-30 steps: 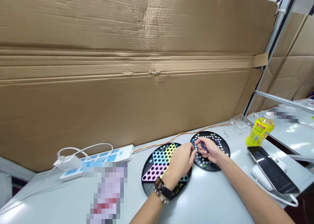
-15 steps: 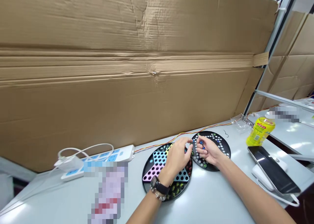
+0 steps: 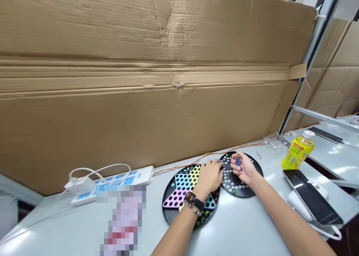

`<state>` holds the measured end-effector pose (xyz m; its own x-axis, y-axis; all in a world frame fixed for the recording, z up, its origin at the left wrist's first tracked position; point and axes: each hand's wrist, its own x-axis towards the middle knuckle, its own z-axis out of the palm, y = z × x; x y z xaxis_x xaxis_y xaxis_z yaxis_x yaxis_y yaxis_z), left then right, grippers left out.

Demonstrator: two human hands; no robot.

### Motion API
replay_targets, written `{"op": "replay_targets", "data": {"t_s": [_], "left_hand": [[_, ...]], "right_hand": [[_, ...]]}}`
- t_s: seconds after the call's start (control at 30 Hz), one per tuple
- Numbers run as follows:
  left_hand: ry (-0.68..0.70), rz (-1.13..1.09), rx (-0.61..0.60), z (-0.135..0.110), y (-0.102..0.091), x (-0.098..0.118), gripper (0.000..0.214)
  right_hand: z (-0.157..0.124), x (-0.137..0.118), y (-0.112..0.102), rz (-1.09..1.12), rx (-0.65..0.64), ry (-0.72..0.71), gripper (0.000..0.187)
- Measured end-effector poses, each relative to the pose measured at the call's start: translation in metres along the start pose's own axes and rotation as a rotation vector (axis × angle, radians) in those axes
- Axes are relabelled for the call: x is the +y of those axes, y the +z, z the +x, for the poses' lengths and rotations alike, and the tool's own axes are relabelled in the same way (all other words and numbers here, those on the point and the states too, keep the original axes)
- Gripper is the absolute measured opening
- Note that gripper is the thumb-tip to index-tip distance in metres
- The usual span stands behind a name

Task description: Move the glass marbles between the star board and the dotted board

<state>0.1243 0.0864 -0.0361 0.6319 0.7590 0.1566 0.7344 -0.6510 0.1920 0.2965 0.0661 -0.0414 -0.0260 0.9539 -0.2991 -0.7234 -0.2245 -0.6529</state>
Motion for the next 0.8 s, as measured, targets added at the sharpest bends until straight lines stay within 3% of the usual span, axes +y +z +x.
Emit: {"op": "replay_targets", "data": {"t_s": [0.53, 0.8], "left_hand": [[-0.018, -0.079, 0.057, 0.005, 0.002, 0.005, 0.024], [-0.07, -0.319, 0.32, -0.003, -0.037, 0.001, 0.019]], "right_hand": [[-0.005, 0.001, 0.005, -0.064, -0.045, 0.016, 0.025], [-0.004, 0.002, 0.004, -0.092, -0.017, 0.068, 0.027]]}}
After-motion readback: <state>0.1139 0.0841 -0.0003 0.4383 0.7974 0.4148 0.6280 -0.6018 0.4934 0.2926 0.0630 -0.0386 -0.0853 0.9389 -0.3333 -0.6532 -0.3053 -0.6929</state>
